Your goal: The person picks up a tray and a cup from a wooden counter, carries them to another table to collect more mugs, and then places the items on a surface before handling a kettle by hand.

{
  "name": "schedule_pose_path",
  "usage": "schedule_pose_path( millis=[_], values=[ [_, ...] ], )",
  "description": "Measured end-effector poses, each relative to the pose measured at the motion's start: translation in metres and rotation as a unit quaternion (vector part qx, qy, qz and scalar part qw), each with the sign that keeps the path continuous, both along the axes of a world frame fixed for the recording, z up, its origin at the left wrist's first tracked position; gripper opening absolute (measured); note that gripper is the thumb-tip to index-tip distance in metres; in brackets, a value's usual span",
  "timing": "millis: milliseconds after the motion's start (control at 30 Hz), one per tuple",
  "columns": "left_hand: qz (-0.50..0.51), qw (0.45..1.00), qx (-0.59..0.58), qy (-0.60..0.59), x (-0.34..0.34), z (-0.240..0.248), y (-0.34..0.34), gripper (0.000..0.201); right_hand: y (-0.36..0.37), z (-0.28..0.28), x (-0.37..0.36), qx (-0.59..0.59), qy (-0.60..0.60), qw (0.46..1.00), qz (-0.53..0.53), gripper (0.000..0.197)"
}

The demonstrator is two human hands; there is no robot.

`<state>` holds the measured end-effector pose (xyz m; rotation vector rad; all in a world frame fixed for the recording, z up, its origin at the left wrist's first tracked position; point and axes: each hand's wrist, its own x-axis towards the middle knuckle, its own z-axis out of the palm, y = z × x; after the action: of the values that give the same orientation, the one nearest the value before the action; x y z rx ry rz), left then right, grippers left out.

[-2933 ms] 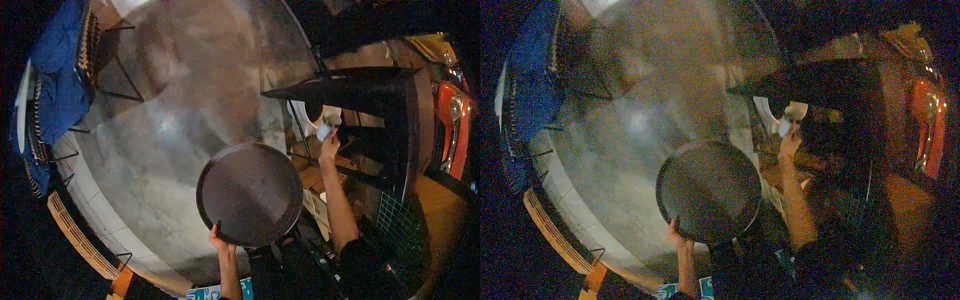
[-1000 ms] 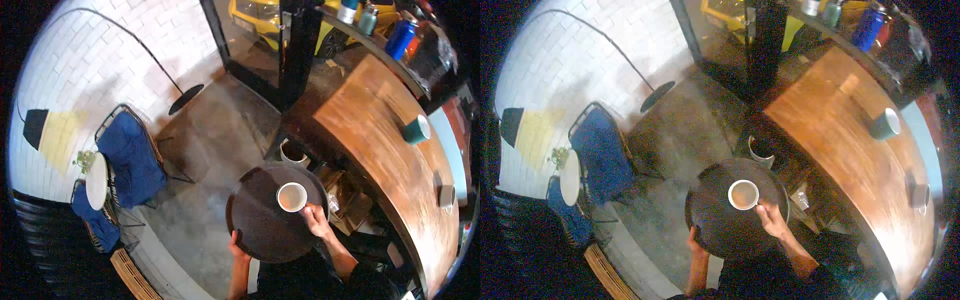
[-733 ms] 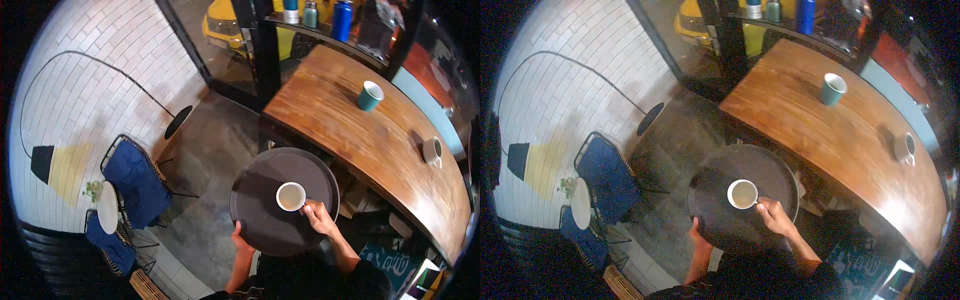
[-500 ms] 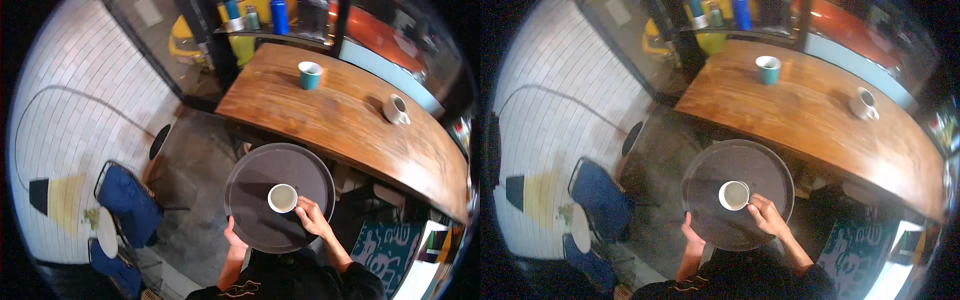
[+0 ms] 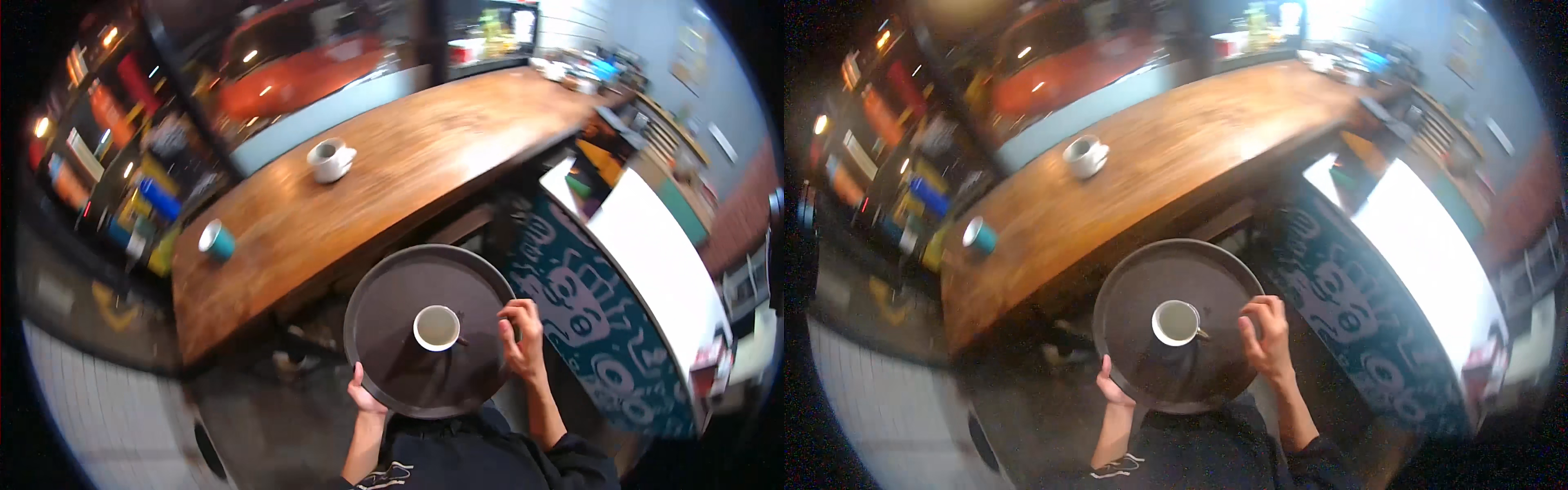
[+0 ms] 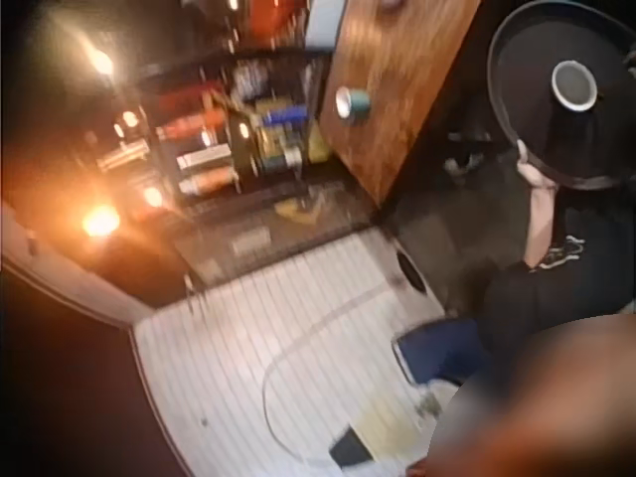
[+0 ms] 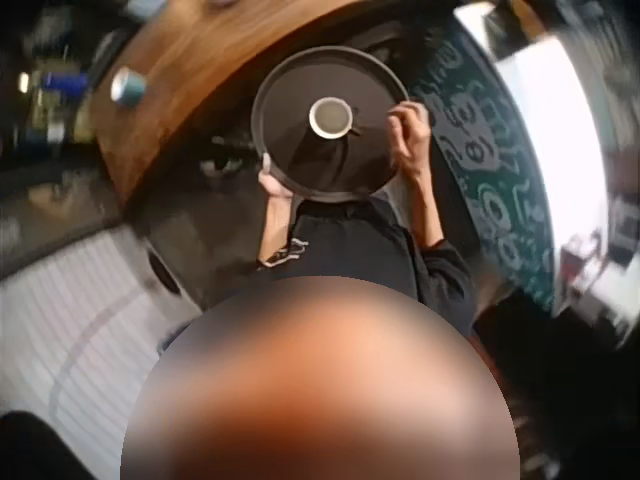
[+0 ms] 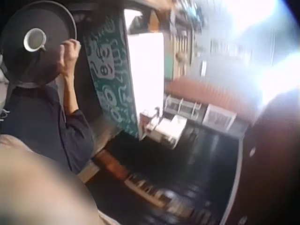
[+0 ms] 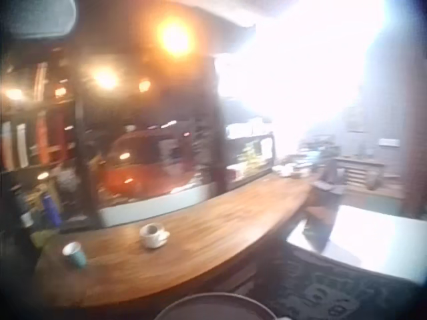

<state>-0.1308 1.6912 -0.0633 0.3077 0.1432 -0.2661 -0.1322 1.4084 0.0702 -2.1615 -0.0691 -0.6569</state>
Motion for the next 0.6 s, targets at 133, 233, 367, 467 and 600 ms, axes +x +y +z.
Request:
schedule_pose_path(
  millis=[133,233,367,467,600],
  values=[
    [-0.174,0.984,0.007,0.019,0.011,0.021,0.015,0.057,0.009,0.019,-0.098,-0.075,0.011,0.947,-0.312,0.025],
    [-0.315,0.949,0.013,0.021,0.001,0.045,-0.010,0.056,0.005,0.017,-0.183,0.263,0.031,0.914,-0.308,0.028],
    [-0.486,0.873,-0.010,0.047,0.015,0.051,0.007,0.053,0.102,0.015,-0.249,0.243,0.013,0.874,-0.421,0.031],
    [-0.586,0.809,0.024,0.036,0.022,0.053,0.028,0.047,0.185,-0.003,-0.283,0.236,-0.019,0.794,-0.559,0.030],
    [-0.701,0.708,0.086,-0.005,0.046,0.098,0.031,0.045,0.289,0.026,-0.280,0.238,-0.024,0.679,-0.694,0.047]
  ],
)
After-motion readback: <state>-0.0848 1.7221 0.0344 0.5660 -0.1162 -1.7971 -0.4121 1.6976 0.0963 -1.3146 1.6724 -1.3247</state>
